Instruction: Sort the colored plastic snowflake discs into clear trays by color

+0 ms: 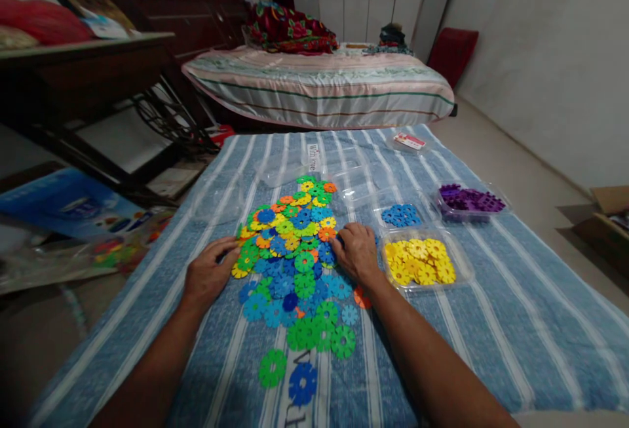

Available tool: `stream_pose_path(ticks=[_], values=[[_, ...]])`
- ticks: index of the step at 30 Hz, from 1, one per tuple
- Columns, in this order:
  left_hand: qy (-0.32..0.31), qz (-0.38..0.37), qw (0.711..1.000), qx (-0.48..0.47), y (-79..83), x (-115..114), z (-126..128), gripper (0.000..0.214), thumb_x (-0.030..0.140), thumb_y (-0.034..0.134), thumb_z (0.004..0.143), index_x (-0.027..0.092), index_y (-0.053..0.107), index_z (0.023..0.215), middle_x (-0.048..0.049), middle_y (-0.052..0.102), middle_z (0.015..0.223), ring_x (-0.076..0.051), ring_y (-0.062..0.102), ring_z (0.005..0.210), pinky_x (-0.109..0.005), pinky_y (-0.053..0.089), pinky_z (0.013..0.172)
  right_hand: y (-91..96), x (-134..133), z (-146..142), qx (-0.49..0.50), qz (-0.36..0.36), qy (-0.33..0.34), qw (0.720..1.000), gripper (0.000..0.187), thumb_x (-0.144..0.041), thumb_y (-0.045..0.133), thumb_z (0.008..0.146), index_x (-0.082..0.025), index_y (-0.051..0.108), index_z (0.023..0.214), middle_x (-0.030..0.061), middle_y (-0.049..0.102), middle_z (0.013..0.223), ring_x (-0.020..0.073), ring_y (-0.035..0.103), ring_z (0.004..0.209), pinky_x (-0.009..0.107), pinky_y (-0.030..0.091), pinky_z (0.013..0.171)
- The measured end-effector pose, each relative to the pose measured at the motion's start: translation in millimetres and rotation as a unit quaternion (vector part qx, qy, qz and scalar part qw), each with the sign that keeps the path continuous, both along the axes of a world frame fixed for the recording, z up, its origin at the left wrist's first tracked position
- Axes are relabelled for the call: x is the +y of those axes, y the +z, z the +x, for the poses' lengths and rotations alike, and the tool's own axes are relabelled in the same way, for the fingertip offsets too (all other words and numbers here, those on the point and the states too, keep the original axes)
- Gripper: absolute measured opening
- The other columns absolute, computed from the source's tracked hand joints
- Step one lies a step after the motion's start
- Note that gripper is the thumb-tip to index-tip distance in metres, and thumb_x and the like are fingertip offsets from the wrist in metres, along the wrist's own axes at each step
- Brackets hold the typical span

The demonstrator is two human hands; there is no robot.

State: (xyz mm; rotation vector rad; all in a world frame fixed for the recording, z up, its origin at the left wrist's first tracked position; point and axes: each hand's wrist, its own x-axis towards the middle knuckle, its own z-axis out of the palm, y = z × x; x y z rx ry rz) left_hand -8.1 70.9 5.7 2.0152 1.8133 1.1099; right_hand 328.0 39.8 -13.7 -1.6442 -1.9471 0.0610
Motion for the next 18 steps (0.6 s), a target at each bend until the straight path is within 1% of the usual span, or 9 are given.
stream_pose_path(ticks=[4, 7, 8, 9, 12, 13, 15, 17, 18], values=[[0.024, 0.028, 0.999, 0.002, 12.1, -6, 4, 0.029, 0.041, 0.054, 0.083, 0.017, 0.07, 0.084, -0.0093, 0.075, 0.105, -0.024, 0.07, 0.1, -0.041, 0.055, 0.099, -0.9, 2, 1, 0.01, 0.011, 0.005, 1.0, 0.021, -0.035, 0.058, 0.096, -0.019, 0.071, 0.088, 0.0069, 0.069, 0.095, 0.0217, 0.059, 0.094, 0.034, 0.037, 0.085], [-0.005, 0.091, 0.994, 0.066, 34.6, -21, 21, 0.023, 0.036, 0.056, 0.087, 0.018, 0.07, 0.087, -0.0103, 0.074, 0.108, -0.025, 0.068, 0.106, -0.043, 0.052, 0.103, -0.2, 3, 0, 0.008, 0.015, 0.01, 1.0, 0.022, -0.035, 0.059, 0.096, -0.02, 0.07, 0.085, 0.0068, 0.068, 0.091, 0.0215, 0.058, 0.091, 0.034, 0.037, 0.084], [-0.031, 0.112, 0.99, 0.085, 43.7, -29, 31, 0.022, 0.035, 0.057, 0.088, 0.018, 0.07, 0.09, -0.0103, 0.074, 0.108, -0.025, 0.068, 0.106, -0.043, 0.052, 0.103, 0.1, 4, -1, 0.006, 0.016, 0.01, 1.0, 0.022, -0.034, 0.059, 0.096, -0.02, 0.07, 0.084, 0.0068, 0.068, 0.09, 0.0215, 0.058, 0.09, 0.034, 0.037, 0.083], [-0.081, 0.114, 0.985, 0.104, 52.6, -39, 42, 0.021, 0.034, 0.057, 0.09, 0.018, 0.07, 0.094, -0.0101, 0.074, 0.11, -0.024, 0.068, 0.108, -0.042, 0.052, 0.102, 0.3, 5, -2, 0.005, 0.019, 0.011, 1.0, 0.022, -0.034, 0.059, 0.096, -0.02, 0.069, 0.083, 0.0068, 0.068, 0.09, 0.0215, 0.058, 0.09, 0.034, 0.037, 0.083], [-0.272, 0.077, 0.947, 0.154, 70.0, -74, 84, 0.02, 0.027, 0.053, 0.094, 0.018, 0.068, 0.103, -0.011, 0.072, 0.119, -0.022, 0.065, 0.115, -0.039, 0.051, 0.104, -0.6, 6, -4, 0.002, 0.032, 0.012, 0.999, 0.024, -0.034, 0.058, 0.096, -0.02, 0.068, 0.079, 0.0069, 0.067, 0.089, 0.0217, 0.058, 0.089, 0.034, 0.038, 0.082], [-0.315, 0.057, 0.932, 0.168, 70.6, -85, 97, 0.02, 0.028, 0.054, 0.094, 0.018, 0.068, 0.105, -0.0119, 0.069, 0.124, -0.023, 0.062, 0.12, -0.04, 0.05, 0.106, -1.4, 7, -5, 0.001, 0.037, 0.012, 0.999, 0.025, -0.034, 0.057, 0.096, -0.02, 0.067, 0.078, 0.0068, 0.067, 0.088, 0.0217, 0.058, 0.088, 0.034, 0.038, 0.081], [-0.363, 0.017, 0.912, 0.192, 62.4, -103, 119, 0.031, 0.04, 0.062, 0.09, 0.018, 0.066, 0.112, -0.0147, 0.06, 0.14, -0.029, 0.053, 0.133, -0.048, 0.045, 0.111, -3.6, 7, -6, 0.002, 0.044, 0.013, 0.999, 0.024, -0.033, 0.057, 0.096, -0.02, 0.067, 0.078, 0.0066, 0.066, 0.087, 0.0218, 0.057, 0.087, 0.035, 0.038, 0.081], [-0.401, -0.037, 0.883, 0.241, 43.8, -113, 132, 0.053, 0.053, 0.071, 0.08, 0.02, 0.063, 0.121, -0.0165, 0.049, 0.151, -0.035, 0.043, 0.142, -0.056, 0.04, 0.114, -5.7, 7, -6, 0.005, 0.049, 0.013, 0.999, 0.024, -0.033, 0.057, 0.096, -0.02, 0.066, 0.079, 0.0065, 0.065, 0.087, 0.022, 0.057, 0.087, 0.035, 0.038, 0.081], [-0.411, -0.056, 0.872, 0.26, 31.9, -115, 135, 0.059, 0.058, 0.073, 0.076, 0.02, 0.064, 0.119, -0.0166, 0.049, 0.151, -0.037, 0.042, 0.142, -0.059, 0.039, 0.113, -6.5, 8, -7, 0.006, 0.052, 0.013, 0.999, 0.023, -0.032, 0.056, 0.096, -0.02, 0.066, 0.079, 0.0065, 0.065, 0.087, 0.0221, 0.057, 0.087, 0.035, 0.038, 0.081]])
